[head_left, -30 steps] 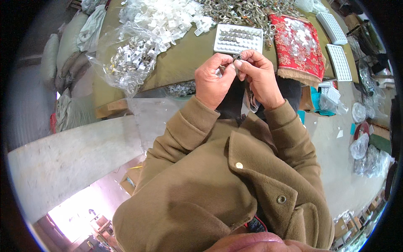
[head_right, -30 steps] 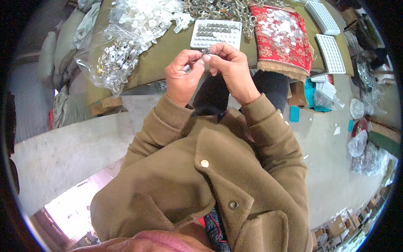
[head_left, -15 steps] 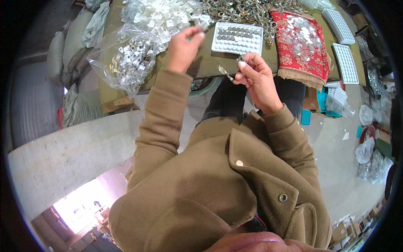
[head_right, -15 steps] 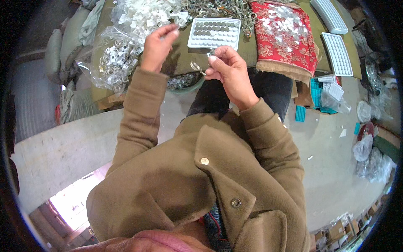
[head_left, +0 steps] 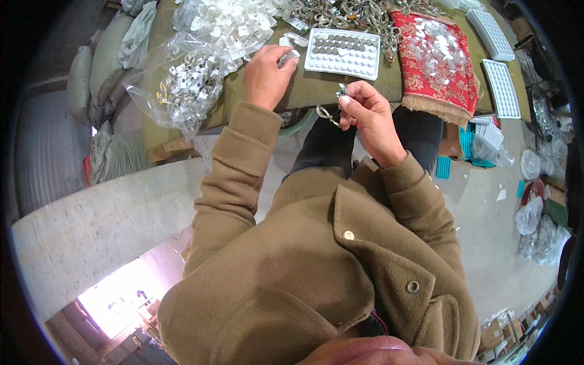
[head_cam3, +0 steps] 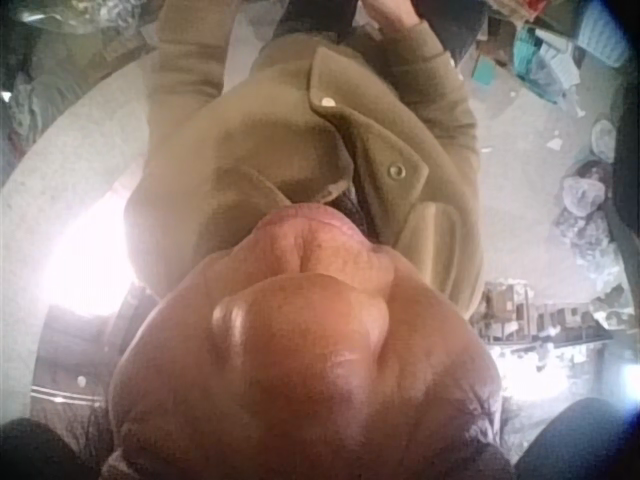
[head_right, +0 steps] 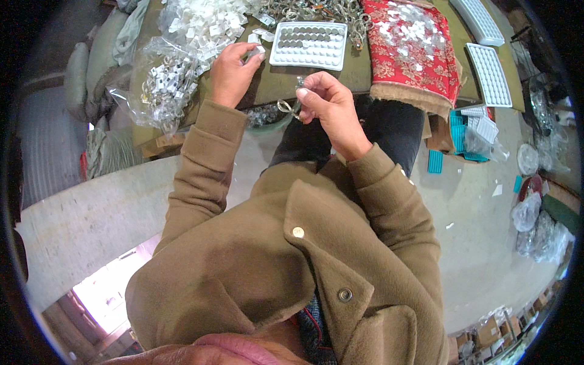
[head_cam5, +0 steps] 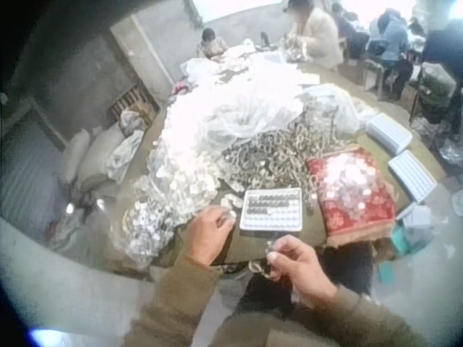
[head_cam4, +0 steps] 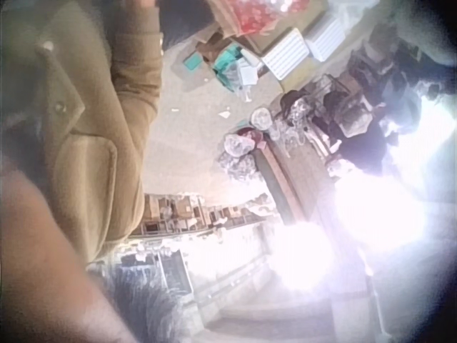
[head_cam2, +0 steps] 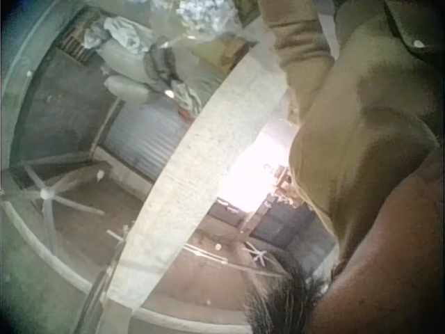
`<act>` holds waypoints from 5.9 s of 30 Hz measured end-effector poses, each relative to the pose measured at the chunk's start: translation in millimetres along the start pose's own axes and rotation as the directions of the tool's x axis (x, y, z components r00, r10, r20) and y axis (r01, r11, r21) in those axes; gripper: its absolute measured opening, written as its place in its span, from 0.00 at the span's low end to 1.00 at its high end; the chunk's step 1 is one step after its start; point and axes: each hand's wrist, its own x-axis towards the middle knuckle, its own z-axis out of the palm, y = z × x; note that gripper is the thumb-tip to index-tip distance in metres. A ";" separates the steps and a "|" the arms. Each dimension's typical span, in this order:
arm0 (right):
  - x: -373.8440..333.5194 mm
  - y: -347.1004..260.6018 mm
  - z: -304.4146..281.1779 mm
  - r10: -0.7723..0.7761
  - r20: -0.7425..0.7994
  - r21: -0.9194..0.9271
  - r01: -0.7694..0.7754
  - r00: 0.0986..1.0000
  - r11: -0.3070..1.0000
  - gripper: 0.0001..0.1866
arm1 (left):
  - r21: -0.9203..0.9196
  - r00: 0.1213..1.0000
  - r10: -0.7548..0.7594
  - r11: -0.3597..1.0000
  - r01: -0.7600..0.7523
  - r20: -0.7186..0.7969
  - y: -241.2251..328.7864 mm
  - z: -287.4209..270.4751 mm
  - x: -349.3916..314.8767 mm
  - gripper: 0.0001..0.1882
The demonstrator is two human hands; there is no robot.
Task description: The person unpacks small white plastic LED modules from a bag and repeatedly inserts metal keyring-style clips into the modules, testing each by pressing a button to light a blue LED. The person places the assembled units on a red cloth on the table.
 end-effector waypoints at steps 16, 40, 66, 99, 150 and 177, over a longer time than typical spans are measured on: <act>-3.3 -37.3 18.4 -0.253 0.077 -0.273 0.265 0.964 0.925 0.05 | -0.714 0.746 -0.099 0.230 0.661 0.658 61.1 -23.0 -61.4 0.13; -10.3 -12.1 19.4 -0.082 -0.110 -0.021 0.080 0.991 0.997 0.03 | -0.867 0.890 -0.173 0.210 0.452 0.422 73.8 -1.7 -76.9 0.14; 7.8 -27.9 14.1 -0.011 -0.016 -0.309 0.005 1.000 0.951 0.02 | -0.821 0.964 -0.107 0.505 0.265 0.245 65.6 0.1 -68.0 0.16; 2.3 -14.8 20.0 -0.166 0.038 0.118 0.161 0.985 0.980 0.06 | -0.503 0.517 -0.193 -0.652 0.567 0.834 69.6 -19.4 -58.5 0.13; -1.3 -3.0 23.6 -0.416 0.027 -0.642 0.335 0.909 0.689 0.05 | -0.496 0.504 -0.157 -0.564 0.660 0.849 41.5 -10.4 -58.9 0.11; 84.8 -36.1 -0.9 -0.488 0.347 -0.938 0.286 0.801 -0.198 0.07 | -0.734 0.712 -0.233 -0.005 0.680 0.662 32.8 -5.2 -47.2 0.11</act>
